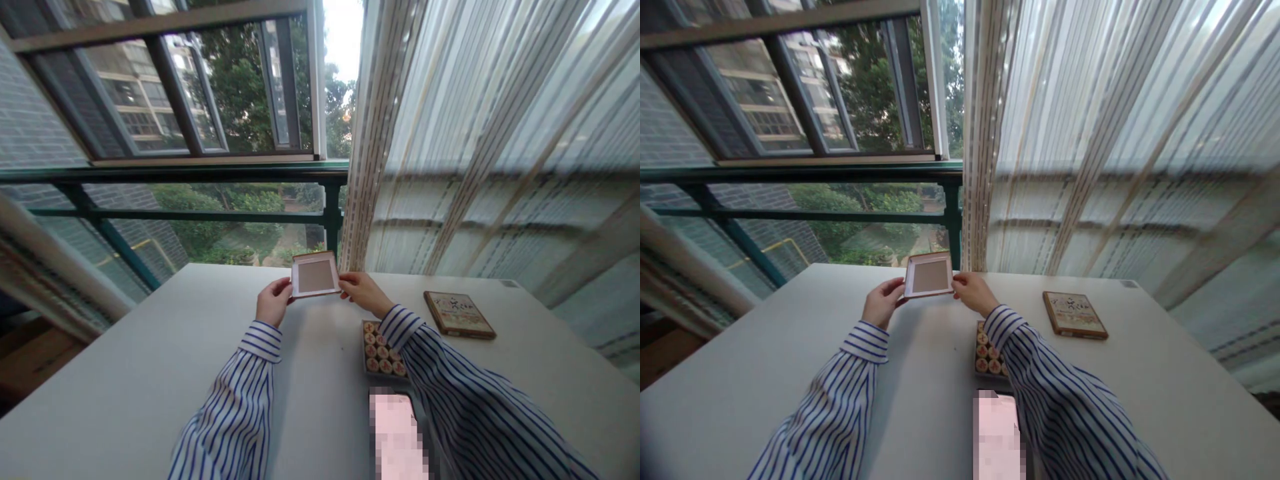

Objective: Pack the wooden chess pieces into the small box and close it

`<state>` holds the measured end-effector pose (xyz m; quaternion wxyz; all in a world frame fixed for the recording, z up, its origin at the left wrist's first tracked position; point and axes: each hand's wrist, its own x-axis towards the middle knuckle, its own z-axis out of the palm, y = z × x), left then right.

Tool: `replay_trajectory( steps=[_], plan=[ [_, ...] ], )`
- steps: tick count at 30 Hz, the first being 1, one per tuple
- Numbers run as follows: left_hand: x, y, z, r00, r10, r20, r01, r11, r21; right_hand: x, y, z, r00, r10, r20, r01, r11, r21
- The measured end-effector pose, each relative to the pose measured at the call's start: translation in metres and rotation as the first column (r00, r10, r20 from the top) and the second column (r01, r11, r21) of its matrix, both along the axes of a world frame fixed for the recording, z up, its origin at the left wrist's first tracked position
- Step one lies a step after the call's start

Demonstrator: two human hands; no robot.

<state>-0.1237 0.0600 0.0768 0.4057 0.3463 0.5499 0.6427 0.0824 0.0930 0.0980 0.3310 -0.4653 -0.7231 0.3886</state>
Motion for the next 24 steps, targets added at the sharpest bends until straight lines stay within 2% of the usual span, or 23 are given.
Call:
replay_trajectory(
  steps=[11, 19, 24],
  plan=[
    [0.041, -0.008, -0.001, 0.991, -0.126, 0.048, 0.127, 0.992, -0.012, 0.045, -0.025, 0.002, 0.985, -0.134, -0.113, 0.121, 0.987, -0.109],
    [0.066, -0.011, -0.009, 0.974, -0.223, 0.046, 0.225, 0.973, -0.049, 0.074, -0.037, -0.009, 0.968, -0.193, -0.161, 0.167, 0.972, -0.164],
    [0.079, -0.013, -0.009, 0.963, -0.264, 0.045, 0.267, 0.962, -0.065, 0.089, -0.042, -0.015, 0.962, -0.211, -0.174, 0.182, 0.969, -0.169]
  ],
)
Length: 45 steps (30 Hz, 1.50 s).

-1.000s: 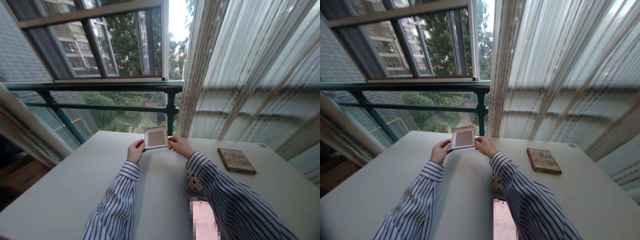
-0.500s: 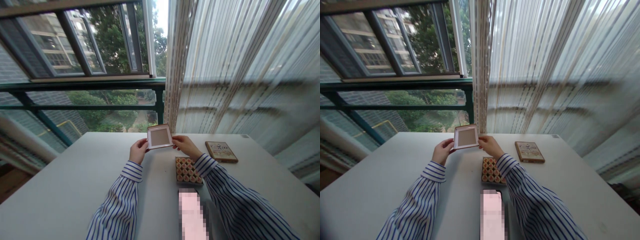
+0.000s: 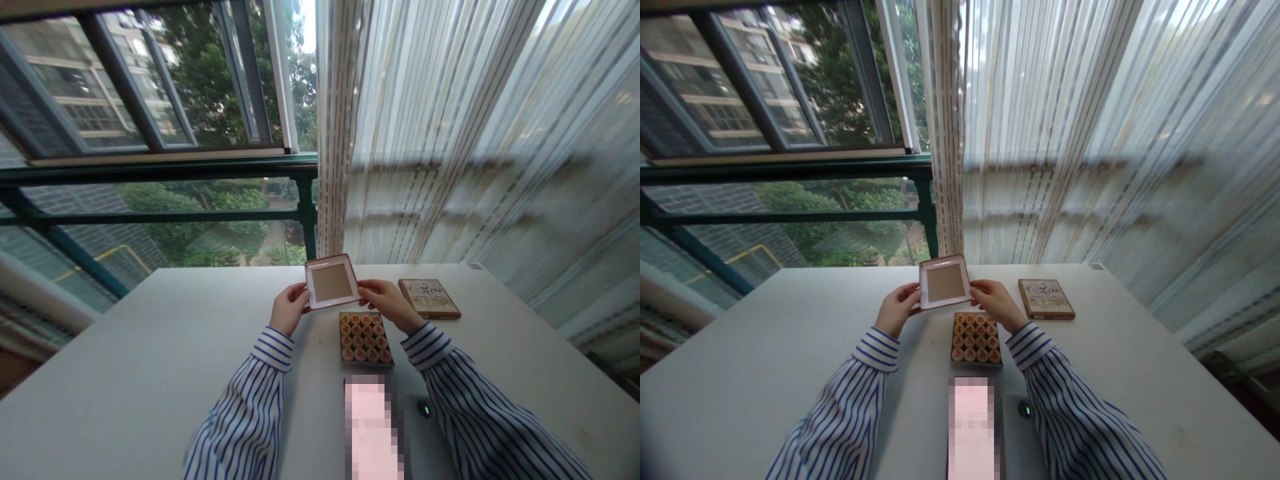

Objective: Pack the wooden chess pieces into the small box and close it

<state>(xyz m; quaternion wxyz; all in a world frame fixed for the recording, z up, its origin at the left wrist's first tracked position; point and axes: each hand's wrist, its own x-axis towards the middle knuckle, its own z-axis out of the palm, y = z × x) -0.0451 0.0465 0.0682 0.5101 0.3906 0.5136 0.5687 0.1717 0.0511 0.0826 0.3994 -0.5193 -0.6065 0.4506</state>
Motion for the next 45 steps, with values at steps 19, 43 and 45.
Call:
replay_trajectory(
  steps=[19, 43, 45],
  plan=[
    [0.032, 0.024, -0.002, 0.989, -0.082, -0.125, 0.082, 0.997, -0.003, 0.038, -0.005, -0.005, 1.0, 0.015, 0.018, -0.016, 0.998, 0.061],
    [0.029, 0.029, -0.01, 0.967, -0.254, -0.03, 0.254, 0.967, -0.001, 0.052, 0.0, -0.01, 0.981, 0.129, 0.142, -0.152, 0.975, 0.161],
    [0.03, 0.028, -0.008, 0.965, -0.261, -0.028, 0.261, 0.965, 0.011, 0.052, -0.002, -0.005, 0.983, 0.131, 0.127, -0.154, 0.969, 0.195]
  ],
)
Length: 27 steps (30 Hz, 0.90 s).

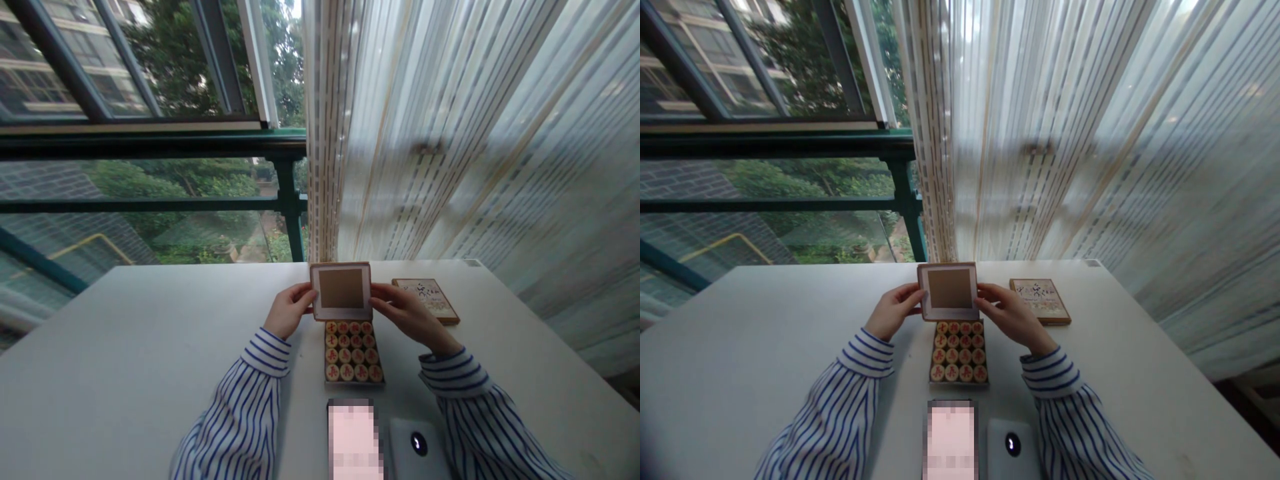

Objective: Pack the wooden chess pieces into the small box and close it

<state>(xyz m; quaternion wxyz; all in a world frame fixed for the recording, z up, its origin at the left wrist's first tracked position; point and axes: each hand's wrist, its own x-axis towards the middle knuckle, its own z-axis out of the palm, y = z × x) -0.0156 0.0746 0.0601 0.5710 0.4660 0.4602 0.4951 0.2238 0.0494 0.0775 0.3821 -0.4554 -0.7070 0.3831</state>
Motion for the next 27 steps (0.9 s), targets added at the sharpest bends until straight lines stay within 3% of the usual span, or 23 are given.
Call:
replay_trajectory(
  steps=[7, 14, 21, 27],
  plan=[
    [-0.001, -0.001, 0.001, 0.998, -0.062, 0.005, 0.062, 0.997, 0.035, -0.003, -0.005, 0.009, 0.999, 0.047, -0.021, -0.046, 0.998, 0.036],
    [-0.005, -0.002, 0.008, 0.998, -0.014, -0.068, 0.016, 0.999, 0.03, -0.004, -0.008, 0.007, 0.985, -0.113, 0.129, 0.087, 0.978, 0.191],
    [-0.006, -0.006, 0.018, 0.994, 0.103, 0.031, -0.1, 0.989, -0.105, -0.011, -0.017, 0.015, 0.919, -0.251, 0.304, 0.086, 0.88, 0.468],
    [-0.005, -0.01, 0.026, 0.987, 0.094, 0.127, -0.067, 0.978, -0.199, -0.014, -0.02, 0.019, 0.894, -0.261, 0.364, -0.016, 0.794, 0.608]
  ],
)
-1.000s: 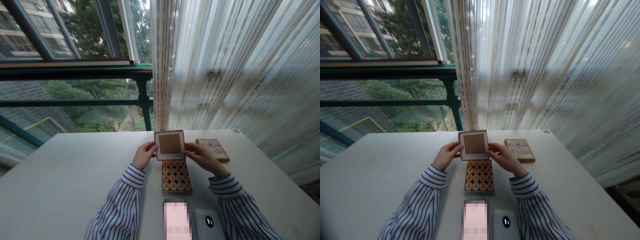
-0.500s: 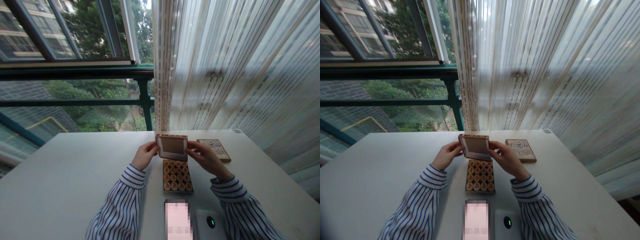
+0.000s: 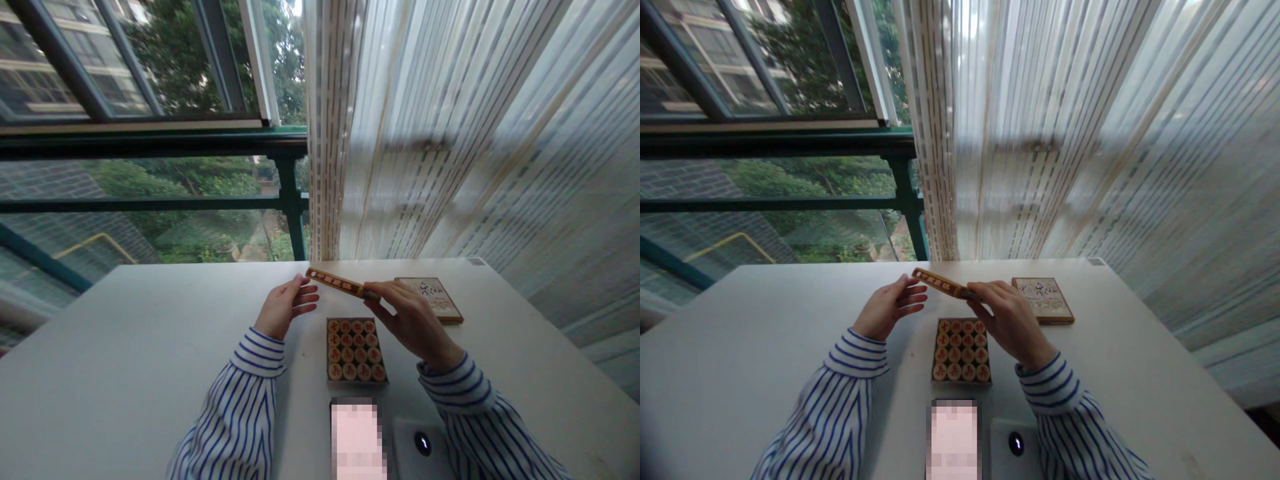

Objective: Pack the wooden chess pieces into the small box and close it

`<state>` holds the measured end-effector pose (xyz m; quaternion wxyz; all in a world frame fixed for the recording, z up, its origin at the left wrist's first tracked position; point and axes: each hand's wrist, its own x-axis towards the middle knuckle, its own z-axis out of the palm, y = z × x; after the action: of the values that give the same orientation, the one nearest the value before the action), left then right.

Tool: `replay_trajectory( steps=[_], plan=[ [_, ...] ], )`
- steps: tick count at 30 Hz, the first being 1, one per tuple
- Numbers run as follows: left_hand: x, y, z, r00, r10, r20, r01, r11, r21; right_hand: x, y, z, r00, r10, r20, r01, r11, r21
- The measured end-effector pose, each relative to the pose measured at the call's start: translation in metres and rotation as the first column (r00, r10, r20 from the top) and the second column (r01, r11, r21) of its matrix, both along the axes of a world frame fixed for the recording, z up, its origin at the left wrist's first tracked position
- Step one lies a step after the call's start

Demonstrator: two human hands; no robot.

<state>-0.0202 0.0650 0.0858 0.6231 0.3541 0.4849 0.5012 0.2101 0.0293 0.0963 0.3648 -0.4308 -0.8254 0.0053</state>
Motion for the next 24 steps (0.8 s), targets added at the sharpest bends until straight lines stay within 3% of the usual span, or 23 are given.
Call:
replay_trajectory(
  steps=[9, 24],
  plan=[
    [0.0, -0.001, 0.002, 0.995, 0.009, 0.103, -0.007, 1.0, -0.022, -0.001, 0.001, -0.004, 0.977, 0.013, 0.212, -0.042, 0.99, 0.134],
    [-0.001, 0.004, -0.007, 0.999, 0.041, -0.016, -0.042, 0.996, -0.077, -0.003, -0.003, -0.005, 0.938, 0.015, 0.347, -0.07, 0.987, 0.147]
  ],
)
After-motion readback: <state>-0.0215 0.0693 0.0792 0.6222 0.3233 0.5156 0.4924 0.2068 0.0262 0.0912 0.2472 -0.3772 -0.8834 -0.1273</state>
